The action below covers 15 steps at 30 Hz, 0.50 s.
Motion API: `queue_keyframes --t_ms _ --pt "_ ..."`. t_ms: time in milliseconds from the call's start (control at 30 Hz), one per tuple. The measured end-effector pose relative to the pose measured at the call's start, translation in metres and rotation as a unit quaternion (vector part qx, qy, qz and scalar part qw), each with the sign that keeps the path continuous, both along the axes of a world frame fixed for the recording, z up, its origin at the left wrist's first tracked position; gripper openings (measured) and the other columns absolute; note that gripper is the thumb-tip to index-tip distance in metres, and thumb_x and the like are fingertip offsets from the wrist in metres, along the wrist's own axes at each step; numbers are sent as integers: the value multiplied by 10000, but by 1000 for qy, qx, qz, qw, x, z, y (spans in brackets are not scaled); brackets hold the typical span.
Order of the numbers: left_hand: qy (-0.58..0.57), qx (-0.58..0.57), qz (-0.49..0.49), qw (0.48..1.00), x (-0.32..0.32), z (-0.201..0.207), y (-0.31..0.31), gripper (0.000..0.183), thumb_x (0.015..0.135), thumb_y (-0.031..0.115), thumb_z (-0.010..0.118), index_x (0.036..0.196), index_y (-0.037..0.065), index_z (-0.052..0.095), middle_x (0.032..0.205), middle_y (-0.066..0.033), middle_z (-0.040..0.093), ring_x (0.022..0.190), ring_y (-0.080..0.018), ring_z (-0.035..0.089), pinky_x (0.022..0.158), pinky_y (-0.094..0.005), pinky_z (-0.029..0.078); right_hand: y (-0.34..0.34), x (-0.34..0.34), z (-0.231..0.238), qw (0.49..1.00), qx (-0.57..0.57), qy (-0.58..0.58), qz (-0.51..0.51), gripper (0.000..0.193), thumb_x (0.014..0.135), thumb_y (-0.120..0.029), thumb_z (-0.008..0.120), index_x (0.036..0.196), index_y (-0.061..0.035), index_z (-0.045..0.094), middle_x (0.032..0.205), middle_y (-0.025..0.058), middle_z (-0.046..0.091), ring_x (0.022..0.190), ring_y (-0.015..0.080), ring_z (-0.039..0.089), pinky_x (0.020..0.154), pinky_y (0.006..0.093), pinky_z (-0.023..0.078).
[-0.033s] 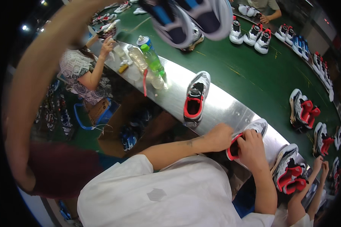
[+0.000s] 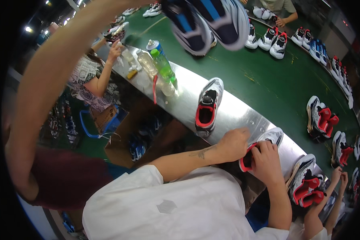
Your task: The person repeatedly picks up white and red sneakers from a conveyor belt, inserts a black circular component into the tongue area of each shoe, and places the shoes back on the belt. The process is repeated for multiple pairs throughout the clip.
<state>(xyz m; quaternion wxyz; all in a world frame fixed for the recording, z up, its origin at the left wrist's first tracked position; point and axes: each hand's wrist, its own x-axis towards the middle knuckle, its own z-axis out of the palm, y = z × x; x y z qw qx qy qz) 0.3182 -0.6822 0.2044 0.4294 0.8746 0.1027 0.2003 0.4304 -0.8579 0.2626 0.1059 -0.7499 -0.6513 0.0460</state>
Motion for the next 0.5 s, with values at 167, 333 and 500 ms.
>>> queue_keyframes --t_ms 167,333,500 --pt "-134 -38 -191 972 25 58 4 479 746 -36 622 1217 -20 706 1365 -260 646 1183 -480 646 1015 -540 541 -30 -33 -14 955 191 77 -215 924 822 -155 843 1610 -2 384 1444 272 531 1339 448 559 1100 537 476" --pt "-64 77 -315 944 41 26 -17 345 740 34 736 1082 -3 754 1240 -241 673 1107 -422 675 935 -496 556 -39 -46 -55 821 188 386 -377 771 966 -116 745 1613 16 348 1156 180 624 986 281 678 861 365 562" --pt "-43 245 -305 919 35 32 -12 141 753 139 762 857 46 782 1188 -169 660 1214 -351 594 1077 -503 458 -43 -44 -80 650 305 592 -366 435 1066 7 610 1468 -17 444 1014 50 630 883 85 617 753 216 517"
